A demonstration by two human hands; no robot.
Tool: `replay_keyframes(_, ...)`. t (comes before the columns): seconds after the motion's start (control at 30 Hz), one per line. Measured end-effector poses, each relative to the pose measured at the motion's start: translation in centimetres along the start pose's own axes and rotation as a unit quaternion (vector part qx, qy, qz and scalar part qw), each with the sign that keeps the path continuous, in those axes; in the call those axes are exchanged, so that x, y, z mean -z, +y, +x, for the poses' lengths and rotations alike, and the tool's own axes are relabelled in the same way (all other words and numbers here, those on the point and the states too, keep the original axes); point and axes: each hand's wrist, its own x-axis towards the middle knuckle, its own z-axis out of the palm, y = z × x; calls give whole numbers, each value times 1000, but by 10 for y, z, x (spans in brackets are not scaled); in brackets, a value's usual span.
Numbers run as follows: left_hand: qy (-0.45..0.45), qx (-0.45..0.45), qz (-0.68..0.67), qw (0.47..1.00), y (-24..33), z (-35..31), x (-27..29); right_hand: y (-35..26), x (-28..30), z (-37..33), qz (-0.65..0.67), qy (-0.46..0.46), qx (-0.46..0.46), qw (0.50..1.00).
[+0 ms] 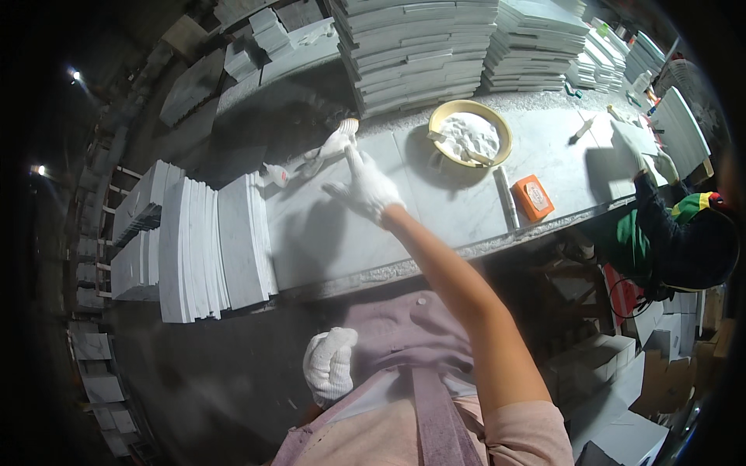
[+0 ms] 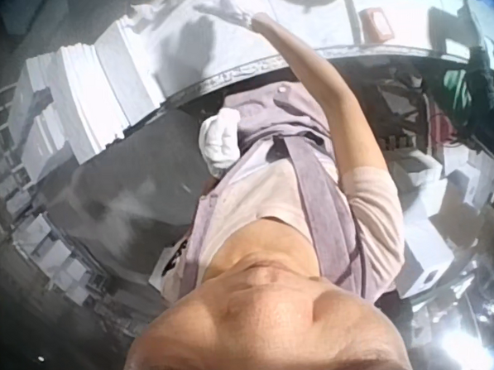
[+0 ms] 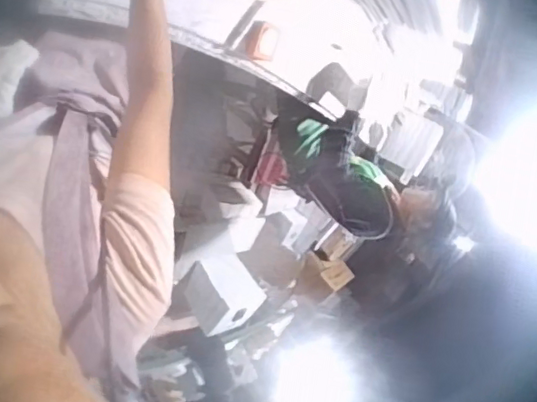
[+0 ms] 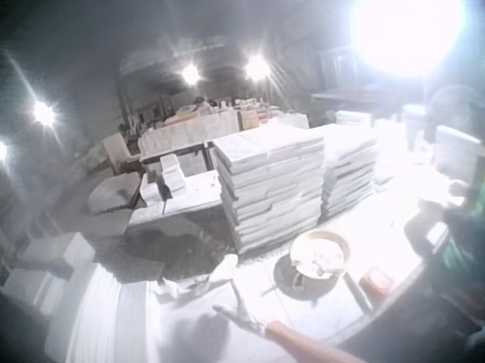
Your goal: The person applies a small amount of liquid to a white stone tile, spreads it with a metal scraper, and then wipes the surface with a cloth. They repeat this process on multiple tiles, stacking the finished tiles to the side.
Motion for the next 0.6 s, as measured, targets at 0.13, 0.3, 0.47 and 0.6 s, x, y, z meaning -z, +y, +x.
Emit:
replay_keyframes(0.13,-26,43,95,994,-6,-6,-6,26,15,-55,-41,-34,-35,998)
replay_keyframes(0.3,-83,30,183,979,-58,12,-28,69,33,-145,-40,9,-75,996)
replay_keyframes(0.47,-54,0,344,937,-159,101,-61,95,40,-236,16,-76,-88,993)
replay_keyframes(0.6,-19,-15,405,914,-213,167,-75,122,37,-293,65,-99,-237,964)
